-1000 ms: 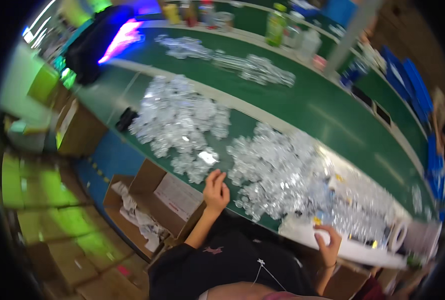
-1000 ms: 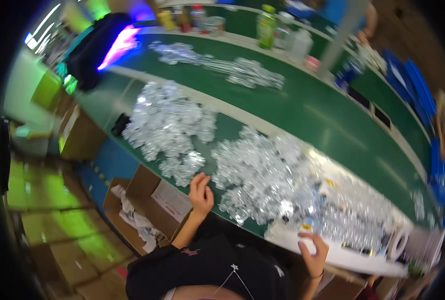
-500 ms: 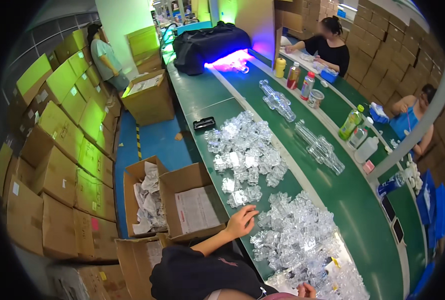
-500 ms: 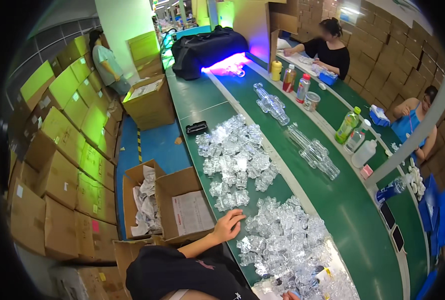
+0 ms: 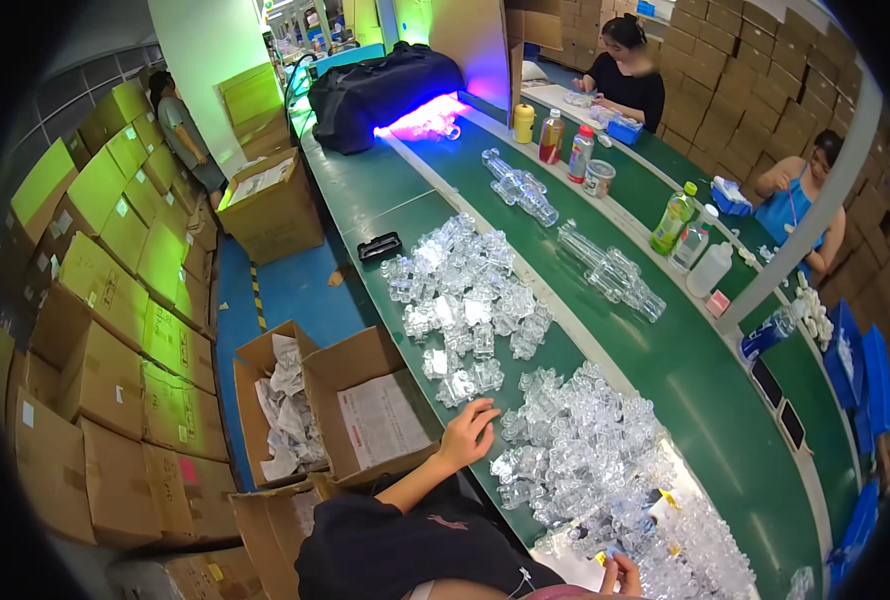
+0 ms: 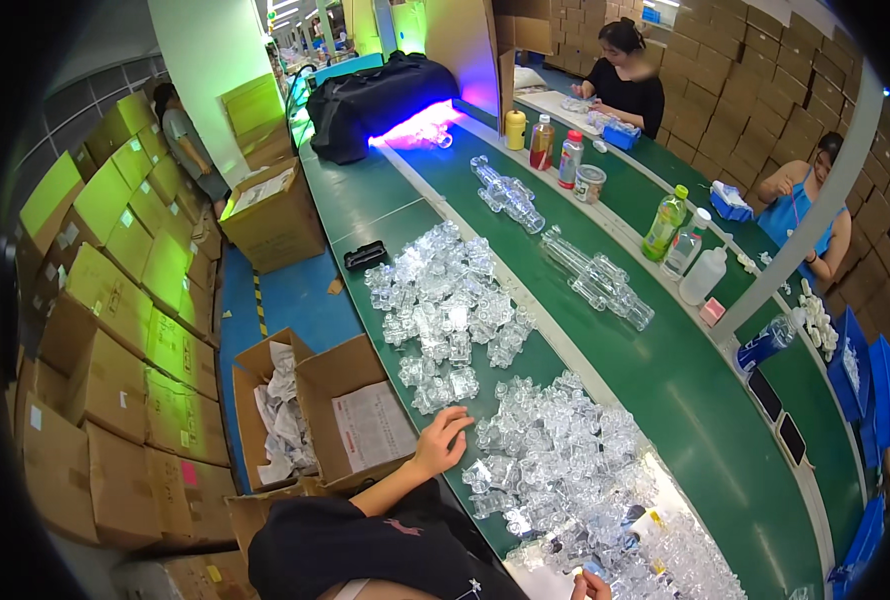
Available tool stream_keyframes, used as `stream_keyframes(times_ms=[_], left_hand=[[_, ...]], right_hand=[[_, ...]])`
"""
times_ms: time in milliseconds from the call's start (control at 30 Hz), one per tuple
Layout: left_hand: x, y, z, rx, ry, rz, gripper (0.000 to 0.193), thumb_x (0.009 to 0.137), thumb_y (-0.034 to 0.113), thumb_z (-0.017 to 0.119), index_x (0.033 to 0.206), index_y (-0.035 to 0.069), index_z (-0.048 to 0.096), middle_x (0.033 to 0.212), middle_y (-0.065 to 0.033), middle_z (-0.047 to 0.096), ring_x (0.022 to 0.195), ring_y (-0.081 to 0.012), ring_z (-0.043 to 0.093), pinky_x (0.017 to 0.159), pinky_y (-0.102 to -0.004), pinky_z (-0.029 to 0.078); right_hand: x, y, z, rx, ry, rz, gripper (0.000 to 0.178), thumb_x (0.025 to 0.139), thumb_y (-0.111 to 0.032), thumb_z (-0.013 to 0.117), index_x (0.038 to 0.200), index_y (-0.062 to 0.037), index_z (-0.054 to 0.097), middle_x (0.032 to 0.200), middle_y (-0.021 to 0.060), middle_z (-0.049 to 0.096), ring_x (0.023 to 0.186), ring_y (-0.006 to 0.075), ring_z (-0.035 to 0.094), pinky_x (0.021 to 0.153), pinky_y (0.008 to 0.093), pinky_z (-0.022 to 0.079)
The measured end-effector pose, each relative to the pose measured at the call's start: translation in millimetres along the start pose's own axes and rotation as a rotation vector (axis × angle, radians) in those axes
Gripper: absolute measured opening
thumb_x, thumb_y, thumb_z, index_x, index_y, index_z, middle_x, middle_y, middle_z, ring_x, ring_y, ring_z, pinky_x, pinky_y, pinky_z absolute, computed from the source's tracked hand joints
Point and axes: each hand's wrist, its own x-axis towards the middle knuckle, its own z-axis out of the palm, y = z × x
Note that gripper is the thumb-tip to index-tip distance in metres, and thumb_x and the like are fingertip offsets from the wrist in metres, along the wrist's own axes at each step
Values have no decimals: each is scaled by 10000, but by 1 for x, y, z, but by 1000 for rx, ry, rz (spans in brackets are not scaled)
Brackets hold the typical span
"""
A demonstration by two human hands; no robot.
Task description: Manually assembling small transparent plastic parts with white gaskets on a factory production line.
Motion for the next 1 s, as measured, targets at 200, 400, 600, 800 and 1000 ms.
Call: stream_keyframes(times_ms=[200,400,600,800,1000], left_hand=[[-2,0,-2,5,-2,8,247,753,21,568,995,33,612,1100,-137,547,856,-259,635,711,-317,517],[-2,0,0,-4,-4,-1,243,750,21,575,990,34,614,1098,-134,548,854,-254,636,719,-313,515],[-1,0,0,3,-1,6,228,757,24,573,980,33,619,1094,-129,551,847,-249,637,715,-314,514],[-1,-1,1,7,-1,2,222,760,24,569,975,31,622,1091,-126,553,842,-247,638,709,-314,515],[-1,-1,1,11,-3,6,225,757,20,568,975,29,623,1090,-128,554,840,-250,637,709,-313,514]], right_hand=[[-5,-17,2,-53,57,-6,172,851,-118,617,1012,-71,653,911,110,654,853,188,603,795,313,462],[-5,-23,-1,-87,61,-63,171,840,-135,631,1004,-97,663,910,102,654,859,207,602,802,322,461],[-7,-14,5,-93,111,-5,172,822,-135,652,991,-113,671,925,94,647,883,206,587,829,330,446],[-5,-10,4,-78,120,-5,160,810,-123,666,969,-112,678,897,89,641,856,198,579,827,324,441],[-7,0,8,-75,197,-80,154,798,-114,673,951,-95,678,884,81,640,858,202,578,829,321,438]])
